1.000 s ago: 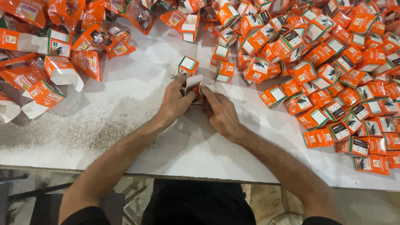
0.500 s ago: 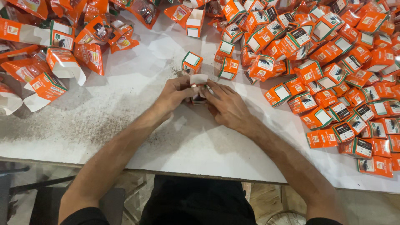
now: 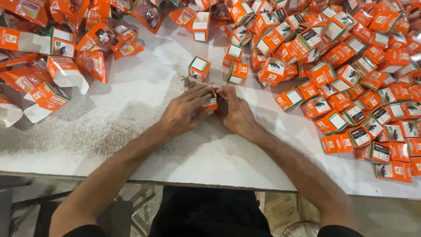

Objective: The person picks small plastic-wrapped items and orange cardboard boxes from a large pile on the table, places an item inside a box, folds the box flaps closed by hand, and sets the closed box back onto the table with the others.

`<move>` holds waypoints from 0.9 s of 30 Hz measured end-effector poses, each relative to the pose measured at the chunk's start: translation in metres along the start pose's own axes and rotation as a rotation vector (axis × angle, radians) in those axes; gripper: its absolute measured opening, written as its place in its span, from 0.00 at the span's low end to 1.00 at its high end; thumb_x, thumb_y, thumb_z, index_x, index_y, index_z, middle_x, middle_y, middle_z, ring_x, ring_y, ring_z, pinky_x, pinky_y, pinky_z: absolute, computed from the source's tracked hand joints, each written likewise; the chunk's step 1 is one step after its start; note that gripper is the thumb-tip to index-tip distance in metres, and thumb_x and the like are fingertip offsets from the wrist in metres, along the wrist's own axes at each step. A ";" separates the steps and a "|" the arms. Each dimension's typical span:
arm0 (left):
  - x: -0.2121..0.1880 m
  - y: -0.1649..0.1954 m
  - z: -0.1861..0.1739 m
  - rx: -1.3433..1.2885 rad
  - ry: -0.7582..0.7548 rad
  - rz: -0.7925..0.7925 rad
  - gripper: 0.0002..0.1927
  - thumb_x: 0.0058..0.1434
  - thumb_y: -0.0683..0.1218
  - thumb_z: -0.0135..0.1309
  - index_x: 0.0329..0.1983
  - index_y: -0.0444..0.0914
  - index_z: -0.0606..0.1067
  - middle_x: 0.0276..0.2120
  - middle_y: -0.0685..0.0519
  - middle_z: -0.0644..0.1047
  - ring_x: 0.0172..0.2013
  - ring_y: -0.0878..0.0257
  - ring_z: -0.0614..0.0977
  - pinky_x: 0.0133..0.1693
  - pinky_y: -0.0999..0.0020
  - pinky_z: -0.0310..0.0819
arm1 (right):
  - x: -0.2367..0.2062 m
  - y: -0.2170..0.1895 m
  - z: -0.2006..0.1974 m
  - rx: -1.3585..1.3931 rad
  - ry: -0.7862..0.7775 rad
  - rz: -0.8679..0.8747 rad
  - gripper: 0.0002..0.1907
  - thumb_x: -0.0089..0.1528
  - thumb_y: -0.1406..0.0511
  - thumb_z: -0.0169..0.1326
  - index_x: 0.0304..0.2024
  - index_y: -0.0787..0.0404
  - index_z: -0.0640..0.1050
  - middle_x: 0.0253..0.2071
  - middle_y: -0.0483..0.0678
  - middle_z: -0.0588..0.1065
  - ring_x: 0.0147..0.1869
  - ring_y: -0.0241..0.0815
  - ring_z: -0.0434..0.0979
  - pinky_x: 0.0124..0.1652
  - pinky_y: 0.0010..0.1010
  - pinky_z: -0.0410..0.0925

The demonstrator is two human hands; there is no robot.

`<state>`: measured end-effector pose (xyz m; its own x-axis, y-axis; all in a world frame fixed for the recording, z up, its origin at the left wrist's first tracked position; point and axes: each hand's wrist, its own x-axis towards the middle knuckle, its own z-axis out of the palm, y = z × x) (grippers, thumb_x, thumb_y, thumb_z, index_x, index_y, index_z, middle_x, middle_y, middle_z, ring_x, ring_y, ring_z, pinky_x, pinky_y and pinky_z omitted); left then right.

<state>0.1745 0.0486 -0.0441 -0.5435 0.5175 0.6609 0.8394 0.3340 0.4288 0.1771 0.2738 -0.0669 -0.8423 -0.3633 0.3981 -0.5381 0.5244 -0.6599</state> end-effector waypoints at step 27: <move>0.049 -0.063 -0.008 0.223 0.243 -0.110 0.25 0.65 0.37 0.58 0.65 0.35 0.67 0.68 0.39 0.67 0.67 0.39 0.66 0.68 0.47 0.62 | 0.035 -0.003 -0.061 -0.636 0.528 -0.362 0.47 0.68 0.64 0.68 0.78 0.56 0.50 0.76 0.67 0.48 0.80 0.72 0.51 0.72 0.62 0.54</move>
<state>0.0952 0.0467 -0.0344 -0.5921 0.2750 0.7575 0.7409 0.5553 0.3776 0.1472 0.3068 -0.0125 -0.4383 -0.2703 0.8572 -0.5563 0.8307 -0.0225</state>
